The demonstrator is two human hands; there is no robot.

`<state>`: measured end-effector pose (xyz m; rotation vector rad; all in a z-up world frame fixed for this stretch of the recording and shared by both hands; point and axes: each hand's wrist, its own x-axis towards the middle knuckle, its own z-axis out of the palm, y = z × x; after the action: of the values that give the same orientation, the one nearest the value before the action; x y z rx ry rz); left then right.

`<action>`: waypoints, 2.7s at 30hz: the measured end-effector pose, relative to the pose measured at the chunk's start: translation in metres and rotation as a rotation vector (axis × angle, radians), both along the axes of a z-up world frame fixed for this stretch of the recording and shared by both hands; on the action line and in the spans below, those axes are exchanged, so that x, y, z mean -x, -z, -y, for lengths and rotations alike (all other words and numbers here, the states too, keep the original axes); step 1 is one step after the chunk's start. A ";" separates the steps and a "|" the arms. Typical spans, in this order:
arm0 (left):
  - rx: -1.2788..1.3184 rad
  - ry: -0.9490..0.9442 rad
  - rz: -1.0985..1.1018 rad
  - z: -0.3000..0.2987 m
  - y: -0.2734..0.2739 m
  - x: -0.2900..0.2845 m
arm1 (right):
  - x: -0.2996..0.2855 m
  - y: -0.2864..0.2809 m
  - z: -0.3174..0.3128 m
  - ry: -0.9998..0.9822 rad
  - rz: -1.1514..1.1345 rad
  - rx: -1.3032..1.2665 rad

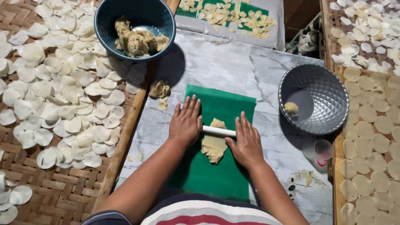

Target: Rolling out small portions of dough into thin sheets using a rolling pin

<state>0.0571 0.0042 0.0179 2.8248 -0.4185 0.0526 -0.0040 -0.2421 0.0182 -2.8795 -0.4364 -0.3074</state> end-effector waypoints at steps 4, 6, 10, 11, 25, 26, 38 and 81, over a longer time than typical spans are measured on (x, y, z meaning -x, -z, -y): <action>-0.017 -0.013 0.029 -0.003 -0.001 0.038 | 0.038 0.001 -0.011 0.050 0.003 0.067; -0.023 -0.006 0.022 -0.005 0.001 0.044 | 0.047 0.001 -0.017 0.077 0.035 0.107; -0.018 -0.046 -0.002 0.004 0.005 0.021 | 0.017 0.013 -0.012 0.069 0.018 0.102; -0.027 -0.069 -0.097 0.006 0.004 0.018 | 0.013 0.014 -0.012 0.089 -0.052 0.093; -0.034 -0.090 -0.110 0.006 0.022 0.006 | -0.003 0.037 -0.010 0.122 0.059 0.102; -0.018 -0.089 -0.102 0.006 0.019 0.006 | -0.006 0.035 -0.011 0.136 0.036 0.100; -0.003 -0.030 -0.120 -0.013 -0.016 0.027 | 0.006 0.020 0.009 0.228 -0.269 -0.074; -0.004 -0.048 -0.064 -0.013 -0.003 0.082 | 0.061 -0.004 -0.041 0.313 -0.139 0.149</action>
<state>-0.0251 0.0175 0.0213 2.8315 -0.3371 -0.0290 -0.0649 -0.2010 0.0221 -3.0864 0.0190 -0.1260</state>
